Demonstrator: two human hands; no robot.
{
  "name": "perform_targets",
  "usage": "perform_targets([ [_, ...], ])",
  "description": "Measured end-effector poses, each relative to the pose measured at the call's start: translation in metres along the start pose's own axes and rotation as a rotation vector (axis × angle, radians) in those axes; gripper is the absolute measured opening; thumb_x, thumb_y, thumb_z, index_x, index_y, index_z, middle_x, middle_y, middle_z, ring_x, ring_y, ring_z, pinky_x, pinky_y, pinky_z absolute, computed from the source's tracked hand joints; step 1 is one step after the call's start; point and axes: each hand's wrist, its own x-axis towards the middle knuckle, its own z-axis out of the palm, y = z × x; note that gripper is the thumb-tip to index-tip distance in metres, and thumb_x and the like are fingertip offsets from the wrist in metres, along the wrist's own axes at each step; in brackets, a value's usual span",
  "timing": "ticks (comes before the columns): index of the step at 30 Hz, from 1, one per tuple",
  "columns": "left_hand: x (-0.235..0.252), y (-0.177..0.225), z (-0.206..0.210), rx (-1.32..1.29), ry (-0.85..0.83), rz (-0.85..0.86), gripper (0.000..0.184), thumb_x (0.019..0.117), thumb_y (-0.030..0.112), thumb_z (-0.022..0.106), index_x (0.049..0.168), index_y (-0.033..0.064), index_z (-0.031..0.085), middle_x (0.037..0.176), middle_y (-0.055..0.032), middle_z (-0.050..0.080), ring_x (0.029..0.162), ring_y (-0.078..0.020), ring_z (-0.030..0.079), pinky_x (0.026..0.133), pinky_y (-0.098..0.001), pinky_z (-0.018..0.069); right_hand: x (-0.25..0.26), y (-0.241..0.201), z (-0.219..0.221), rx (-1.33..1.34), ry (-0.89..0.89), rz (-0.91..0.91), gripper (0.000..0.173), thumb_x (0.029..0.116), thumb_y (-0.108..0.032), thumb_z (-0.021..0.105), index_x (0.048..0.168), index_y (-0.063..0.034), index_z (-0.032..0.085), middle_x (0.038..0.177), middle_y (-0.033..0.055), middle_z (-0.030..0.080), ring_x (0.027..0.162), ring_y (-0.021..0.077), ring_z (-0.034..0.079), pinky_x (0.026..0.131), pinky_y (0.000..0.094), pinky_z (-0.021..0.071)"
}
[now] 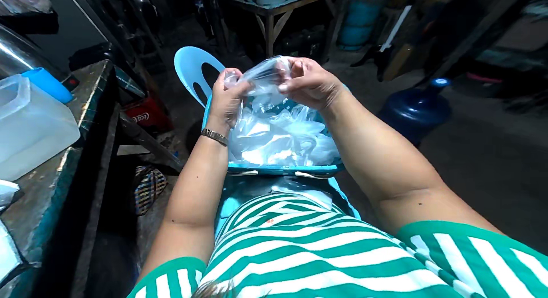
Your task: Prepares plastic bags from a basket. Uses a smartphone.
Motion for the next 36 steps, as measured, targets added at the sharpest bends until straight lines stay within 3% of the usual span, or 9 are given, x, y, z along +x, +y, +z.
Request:
perform_targets([
  [5, 0.007, -0.005, -0.006, 0.171, 0.268, 0.078, 0.019, 0.088, -0.001, 0.07, 0.099, 0.0053, 0.057, 0.083, 0.0007, 0.058, 0.07, -0.0035, 0.057, 0.064, -0.0194, 0.0506, 0.012, 0.0, 0.011, -0.457, 0.395, -0.026, 0.053, 0.0859, 0.008, 0.07, 0.134, 0.0016, 0.05, 0.121, 0.0095, 0.061, 0.094, 0.0085, 0.066, 0.084, 0.0263, 0.0582],
  [9, 0.006, 0.001, -0.01, 0.032, 0.198, -0.003, 0.027, 0.093, 0.006, 0.071, 0.116, 0.0062, 0.057, 0.089, 0.0009, 0.06, 0.063, -0.0027, 0.053, 0.055, -0.0172, 0.0462, 0.013, 0.009, 0.001, -0.54, 0.519, -0.083, 0.024, 0.092, -0.001, 0.07, 0.115, 0.0024, 0.067, 0.102, 0.0064, 0.07, 0.083, 0.0085, 0.068, 0.076, 0.0273, 0.0605],
  [12, 0.006, 0.005, -0.008, -0.213, 0.124, -0.035, 0.008, 0.102, 0.01, 0.05, 0.108, 0.0125, 0.053, 0.078, 0.0026, 0.059, 0.051, -0.0027, 0.046, 0.046, -0.0165, 0.0427, 0.015, 0.024, 0.002, -0.978, 0.368, 0.142, 0.021, 0.0966, -0.008, 0.066, 0.115, 0.0018, 0.072, 0.105, 0.0153, 0.072, 0.093, 0.0216, 0.07, 0.09, 0.0417, 0.0565],
  [16, 0.004, 0.009, -0.007, -0.371, 0.172, -0.079, 0.022, 0.1029, 0.012, 0.032, 0.09, 0.0163, 0.049, 0.073, 0.0013, 0.061, 0.049, -0.0054, 0.048, 0.047, -0.019, 0.0414, 0.016, 0.054, 0.0, -1.421, -0.072, 0.57, 0.017, 0.0952, -0.005, 0.067, 0.106, 0.0073, 0.072, 0.111, 0.0297, 0.069, 0.111, 0.0478, 0.064, 0.097, 0.0663, 0.0478],
  [20, 0.003, 0.008, -0.004, -0.4, 0.24, -0.071, 0.027, 0.1039, 0.013, 0.031, 0.084, 0.0146, 0.049, 0.076, -0.0029, 0.065, 0.062, -0.0135, 0.062, 0.058, -0.0284, 0.053, 0.021, 0.053, 0.014, -1.539, -0.467, 1.012, 0.018, 0.0966, -0.001, 0.062, 0.105, 0.0139, 0.066, 0.117, 0.0335, 0.063, 0.117, 0.0497, 0.059, 0.093, 0.0674, 0.0455],
  [23, 0.005, 0.001, -0.005, -0.275, 0.208, 0.041, 0.026, 0.0994, 0.007, 0.037, 0.079, 0.0161, 0.051, 0.081, 0.0016, 0.06, 0.08, -0.0106, 0.061, 0.076, -0.0288, 0.0526, 0.022, 0.054, -0.001, -1.503, -0.272, 0.797, 0.022, 0.1003, -0.011, 0.062, 0.106, 0.007, 0.073, 0.115, 0.0325, 0.066, 0.117, 0.0518, 0.06, 0.096, 0.0715, 0.0445],
  [27, 0.004, 0.001, -0.009, -0.118, 0.084, 0.034, 0.023, 0.1008, 0.009, 0.038, 0.092, 0.0137, 0.058, 0.087, 0.0039, 0.059, 0.083, -0.0061, 0.059, 0.079, -0.0257, 0.0524, 0.025, 0.03, 0.002, -1.286, 0.091, 0.505, 0.029, 0.0846, -0.006, 0.082, 0.109, 0.0043, 0.07, 0.106, 0.024, 0.069, 0.102, 0.0415, 0.067, 0.092, 0.063, 0.0509],
  [33, 0.004, 0.005, -0.004, 0.009, -0.018, -0.032, 0.023, 0.0979, -0.003, 0.054, 0.12, -0.001, 0.056, 0.094, -0.0009, 0.061, 0.078, -0.0054, 0.061, 0.073, -0.0213, 0.0544, 0.015, 0.01, 0.011, -0.788, 0.401, 0.16, 0.038, 0.1113, -0.029, 0.042, 0.121, -0.0001, 0.064, 0.104, 0.0102, 0.069, 0.088, 0.0153, 0.067, 0.081, 0.0348, 0.0569],
  [36, 0.004, 0.0, -0.005, 0.026, -0.068, 0.002, 0.025, 0.0952, -0.006, 0.061, 0.119, -0.0016, 0.057, 0.097, -0.0022, 0.066, 0.086, -0.008, 0.067, 0.082, -0.0252, 0.0578, 0.015, 0.013, 0.02, -0.542, 0.322, 0.118, 0.032, 0.1049, -0.025, 0.057, 0.125, 0.0002, 0.061, 0.105, 0.0067, 0.066, 0.088, 0.0088, 0.064, 0.08, 0.0286, 0.055],
])
